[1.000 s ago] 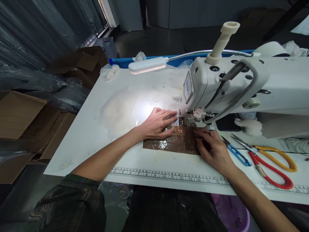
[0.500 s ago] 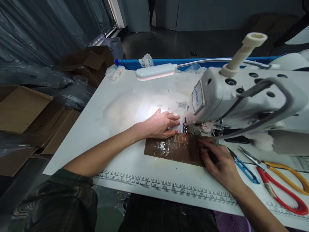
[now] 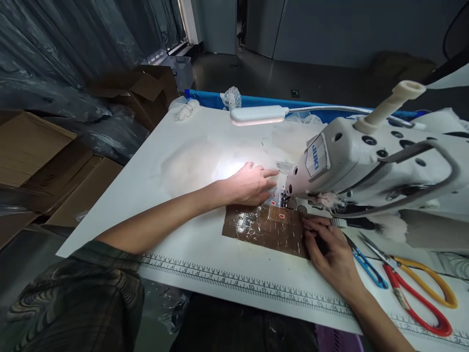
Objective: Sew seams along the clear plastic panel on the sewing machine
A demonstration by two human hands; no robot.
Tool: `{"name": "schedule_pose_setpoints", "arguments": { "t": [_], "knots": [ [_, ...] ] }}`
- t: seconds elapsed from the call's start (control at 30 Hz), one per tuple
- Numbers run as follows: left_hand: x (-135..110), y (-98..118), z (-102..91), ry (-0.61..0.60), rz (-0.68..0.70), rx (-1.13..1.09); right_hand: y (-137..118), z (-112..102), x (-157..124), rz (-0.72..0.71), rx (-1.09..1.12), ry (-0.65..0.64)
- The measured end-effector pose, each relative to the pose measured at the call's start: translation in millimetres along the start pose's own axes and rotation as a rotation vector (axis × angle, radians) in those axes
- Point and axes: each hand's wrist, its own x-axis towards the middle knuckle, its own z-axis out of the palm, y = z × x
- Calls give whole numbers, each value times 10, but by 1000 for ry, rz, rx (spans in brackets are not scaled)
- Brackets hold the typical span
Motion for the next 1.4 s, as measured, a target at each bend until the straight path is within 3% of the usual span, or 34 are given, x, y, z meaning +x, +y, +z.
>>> {"name": "schedule_pose_setpoints", "arguments": {
  "t": [0.1, 0.2, 0.27, 0.4, 0.57, 0.67, 0.8, 0.93, 1.03, 1.2, 1.4],
  "knots": [
    [74, -15, -29, 13, -103, 179, 30, 7, -16, -13, -20, -7],
    [178, -46, 34, -77, -231, 252, 86, 24, -21, -37, -43, -7],
    [259, -88, 122, -127, -214, 234, 124, 38, -21, -62, -50, -4],
    [408, -227, 290, -102, -127, 180, 155, 63, -26, -113, -46, 18],
    [405, -366, 289, -75, -119, 53, 96, 64, -40, -175, -43, 48],
    [213, -365, 146, -12, -159, 7, 64, 54, -46, -192, -72, 41],
    [-304, -352, -185, 35, -211, 7, 66, 54, -55, -206, -125, 28],
    [-957, -394, -531, 72, -422, 11, 123, 80, -83, -213, -154, 31],
    [-1377, -385, -684, 115, -586, -44, 192, 114, -108, -220, -148, 24],
    [-1732, -230, -644, 149, -718, -220, 256, 144, -106, -257, -134, 44],
    [-1738, -97, -374, 173, -722, -326, 229, 126, -90, -263, -155, 62]
  ]
}}
